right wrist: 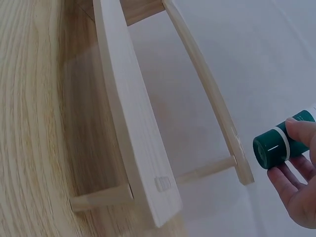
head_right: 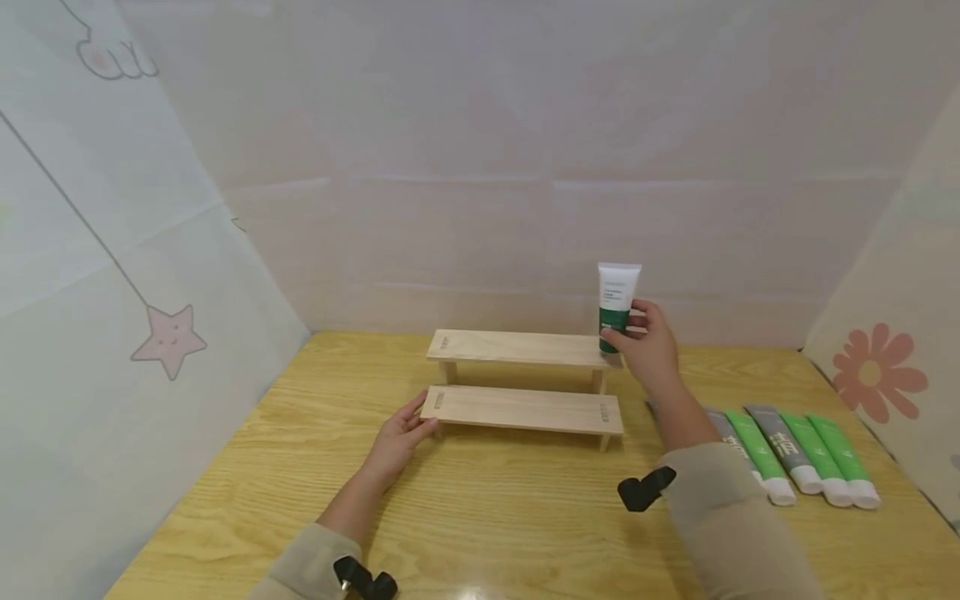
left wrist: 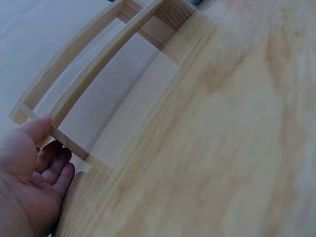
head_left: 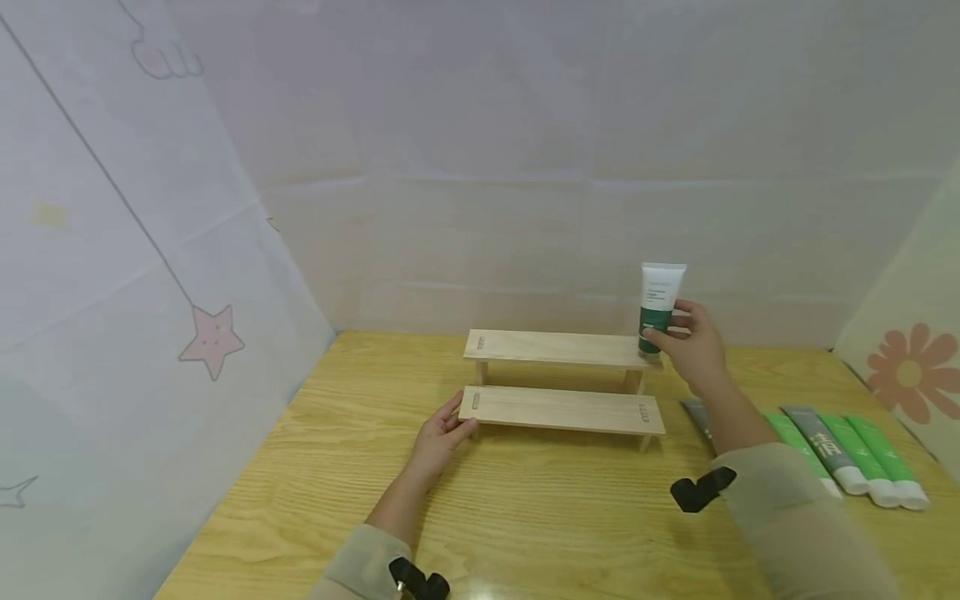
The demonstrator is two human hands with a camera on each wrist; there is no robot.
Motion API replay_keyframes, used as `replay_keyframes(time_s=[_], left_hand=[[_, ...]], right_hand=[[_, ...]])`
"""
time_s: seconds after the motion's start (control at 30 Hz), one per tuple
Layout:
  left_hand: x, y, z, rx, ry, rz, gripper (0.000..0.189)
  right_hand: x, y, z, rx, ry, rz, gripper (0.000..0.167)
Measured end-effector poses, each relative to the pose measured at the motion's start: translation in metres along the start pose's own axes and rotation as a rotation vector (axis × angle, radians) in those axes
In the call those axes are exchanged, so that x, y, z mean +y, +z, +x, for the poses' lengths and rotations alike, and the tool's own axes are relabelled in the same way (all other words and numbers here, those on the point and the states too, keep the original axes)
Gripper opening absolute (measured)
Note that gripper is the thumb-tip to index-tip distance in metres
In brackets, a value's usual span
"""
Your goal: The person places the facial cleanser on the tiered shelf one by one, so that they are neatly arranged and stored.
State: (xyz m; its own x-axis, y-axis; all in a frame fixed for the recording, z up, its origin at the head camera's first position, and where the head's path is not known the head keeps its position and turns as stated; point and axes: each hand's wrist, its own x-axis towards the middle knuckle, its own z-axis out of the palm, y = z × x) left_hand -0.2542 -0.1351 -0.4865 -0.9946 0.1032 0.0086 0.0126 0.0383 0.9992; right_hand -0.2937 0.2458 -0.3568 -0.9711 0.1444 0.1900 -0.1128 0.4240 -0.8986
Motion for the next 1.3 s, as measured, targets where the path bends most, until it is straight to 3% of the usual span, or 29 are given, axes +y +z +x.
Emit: replay_keyframes(time_s=[0.4, 0.73, 1.03, 1.3], left_hand=[[0.001, -0.001, -0.002, -0.037, 0.011, 0.008, 0.067], [0.002, 0.002, -0.004, -0.021, 0.008, 0.011, 0.065], [-0.001, 0.003, -0.001, 0.004, 0.030, -0.005, 0.064], [-0.001, 0.002, -0.002, -0.017, 0.023, 0.000, 0.066]], right_hand=[[-0.009, 0.028, 0.008, -0.034, 0.040, 0.079, 0.075], [-0.023, 0.056, 0.010, -0.072, 0.041, 0.092, 0.071], [-0.032, 0.086, 0.016, -0.088, 0.050, 0.170, 0.069], [-0.042, 0.110, 0.015, -0.112, 0.045, 0.182, 0.067]])
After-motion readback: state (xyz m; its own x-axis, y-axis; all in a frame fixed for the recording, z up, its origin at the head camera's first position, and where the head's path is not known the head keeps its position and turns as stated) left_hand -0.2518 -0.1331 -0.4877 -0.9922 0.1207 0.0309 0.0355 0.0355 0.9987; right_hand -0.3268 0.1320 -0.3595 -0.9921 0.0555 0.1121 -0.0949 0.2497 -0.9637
